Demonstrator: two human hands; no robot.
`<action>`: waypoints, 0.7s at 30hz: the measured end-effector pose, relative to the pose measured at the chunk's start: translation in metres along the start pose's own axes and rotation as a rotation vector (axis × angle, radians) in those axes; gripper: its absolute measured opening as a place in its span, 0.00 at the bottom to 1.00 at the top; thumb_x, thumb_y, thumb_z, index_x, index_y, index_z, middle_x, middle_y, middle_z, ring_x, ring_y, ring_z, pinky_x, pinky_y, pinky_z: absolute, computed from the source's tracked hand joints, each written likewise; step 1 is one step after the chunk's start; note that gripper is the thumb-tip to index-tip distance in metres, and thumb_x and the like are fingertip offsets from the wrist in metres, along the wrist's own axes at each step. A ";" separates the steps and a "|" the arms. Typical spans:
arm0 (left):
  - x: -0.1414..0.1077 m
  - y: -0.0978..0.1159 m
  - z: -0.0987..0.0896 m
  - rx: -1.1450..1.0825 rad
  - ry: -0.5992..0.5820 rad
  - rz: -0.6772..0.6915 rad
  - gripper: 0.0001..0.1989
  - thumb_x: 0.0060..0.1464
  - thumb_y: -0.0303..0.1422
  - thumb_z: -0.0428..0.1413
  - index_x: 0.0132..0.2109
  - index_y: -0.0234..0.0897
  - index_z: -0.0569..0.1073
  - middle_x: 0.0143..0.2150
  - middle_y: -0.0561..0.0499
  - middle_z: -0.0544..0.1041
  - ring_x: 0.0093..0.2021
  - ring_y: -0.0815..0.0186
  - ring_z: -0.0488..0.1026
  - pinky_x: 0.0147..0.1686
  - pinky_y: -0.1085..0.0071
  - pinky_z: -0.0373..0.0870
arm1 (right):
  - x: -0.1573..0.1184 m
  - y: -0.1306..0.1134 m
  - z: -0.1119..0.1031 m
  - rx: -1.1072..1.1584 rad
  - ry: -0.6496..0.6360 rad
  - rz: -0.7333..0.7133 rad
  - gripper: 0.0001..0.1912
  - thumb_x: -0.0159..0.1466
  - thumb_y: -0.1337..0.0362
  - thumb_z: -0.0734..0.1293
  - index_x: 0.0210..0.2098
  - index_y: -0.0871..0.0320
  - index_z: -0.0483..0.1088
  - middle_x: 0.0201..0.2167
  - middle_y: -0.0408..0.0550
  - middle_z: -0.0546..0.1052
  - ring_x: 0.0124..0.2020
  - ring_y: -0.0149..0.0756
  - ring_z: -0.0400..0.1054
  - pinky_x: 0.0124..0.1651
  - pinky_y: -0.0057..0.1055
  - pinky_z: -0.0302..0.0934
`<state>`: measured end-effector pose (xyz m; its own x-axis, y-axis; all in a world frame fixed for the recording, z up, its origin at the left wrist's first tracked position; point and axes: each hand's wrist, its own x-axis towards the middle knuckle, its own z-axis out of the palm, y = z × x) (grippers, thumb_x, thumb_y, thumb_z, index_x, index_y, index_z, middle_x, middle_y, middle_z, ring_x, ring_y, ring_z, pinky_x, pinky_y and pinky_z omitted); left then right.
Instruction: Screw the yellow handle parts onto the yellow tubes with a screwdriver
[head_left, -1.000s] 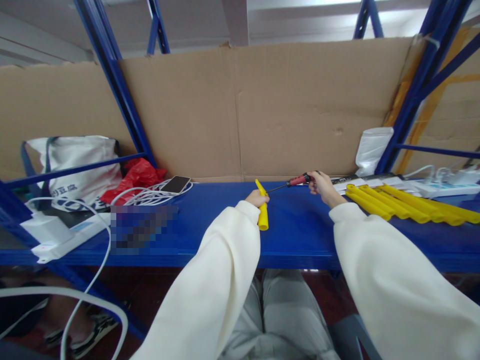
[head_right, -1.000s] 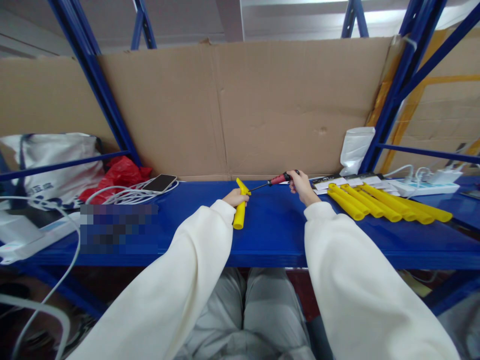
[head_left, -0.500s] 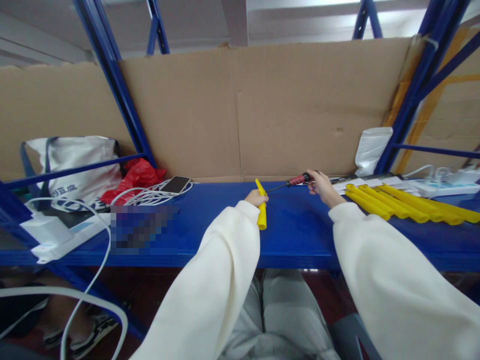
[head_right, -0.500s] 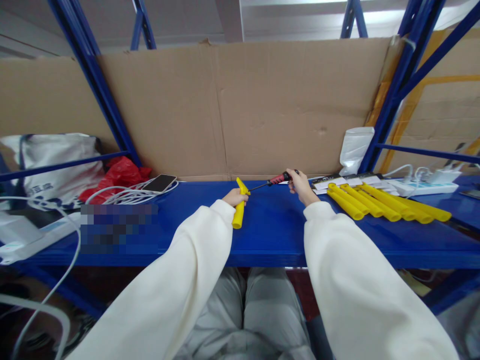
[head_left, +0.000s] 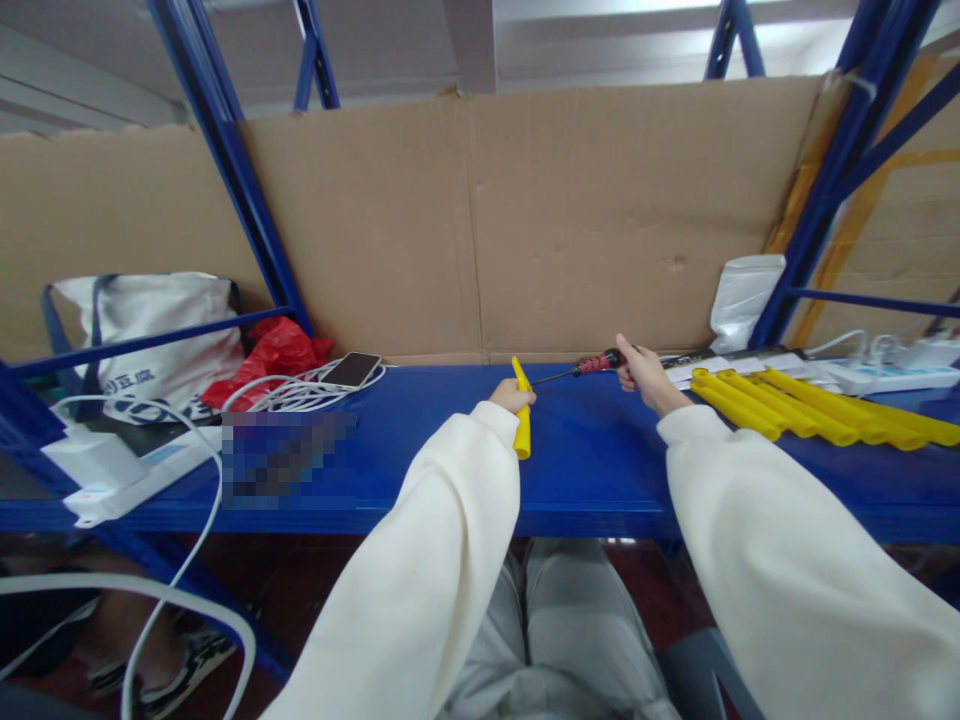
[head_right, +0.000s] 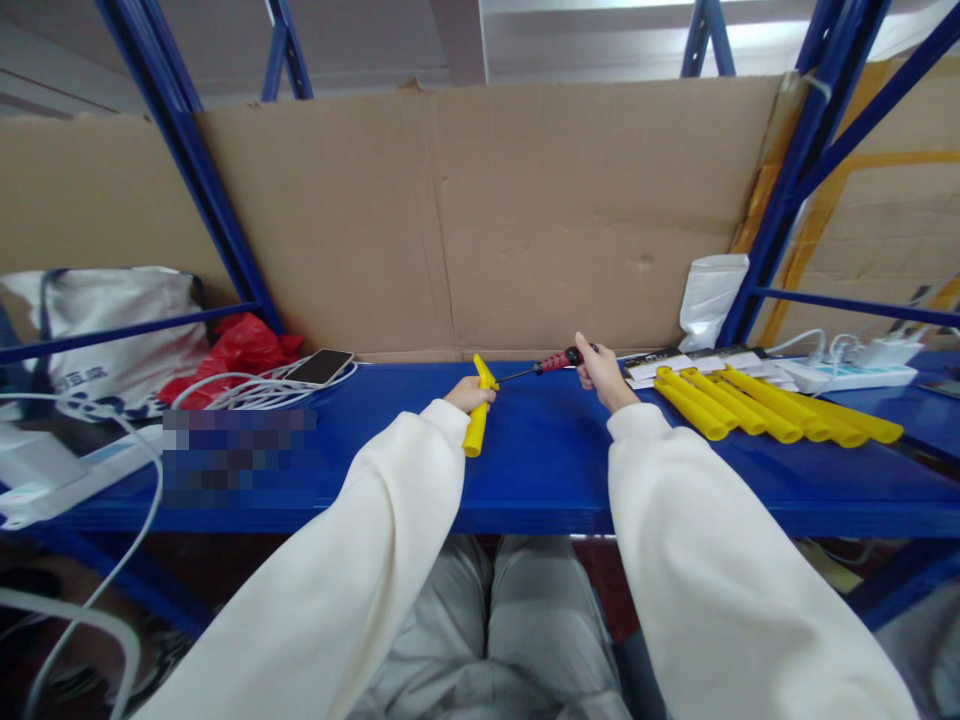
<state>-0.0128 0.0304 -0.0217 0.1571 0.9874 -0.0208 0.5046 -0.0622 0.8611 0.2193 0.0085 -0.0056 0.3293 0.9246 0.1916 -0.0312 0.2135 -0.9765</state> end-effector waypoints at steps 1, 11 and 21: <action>0.001 0.000 0.000 0.002 0.001 0.001 0.08 0.52 0.17 0.58 0.29 0.33 0.74 0.17 0.57 0.68 0.22 0.69 0.69 0.27 0.75 0.67 | -0.001 -0.001 0.000 0.000 0.006 0.003 0.20 0.65 0.54 0.71 0.28 0.53 0.57 0.11 0.31 0.55 0.10 0.22 0.47 0.12 0.19 0.43; 0.002 -0.001 0.000 -0.010 -0.011 -0.002 0.08 0.52 0.17 0.58 0.30 0.32 0.75 0.18 0.57 0.68 0.22 0.69 0.68 0.30 0.73 0.69 | 0.000 0.001 -0.001 -0.036 0.022 -0.018 0.20 0.65 0.50 0.71 0.30 0.54 0.59 0.15 0.35 0.62 0.12 0.23 0.53 0.12 0.20 0.46; -0.001 0.000 0.000 -0.015 0.008 -0.012 0.10 0.50 0.17 0.58 0.26 0.34 0.73 0.17 0.57 0.67 0.21 0.70 0.68 0.27 0.75 0.67 | 0.004 0.001 -0.001 -0.023 0.004 -0.026 0.13 0.64 0.59 0.70 0.30 0.54 0.61 0.16 0.36 0.66 0.13 0.25 0.57 0.12 0.20 0.50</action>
<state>-0.0130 0.0298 -0.0213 0.1443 0.9892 -0.0270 0.4932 -0.0482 0.8686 0.2214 0.0117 -0.0060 0.3332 0.9175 0.2171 -0.0011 0.2306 -0.9730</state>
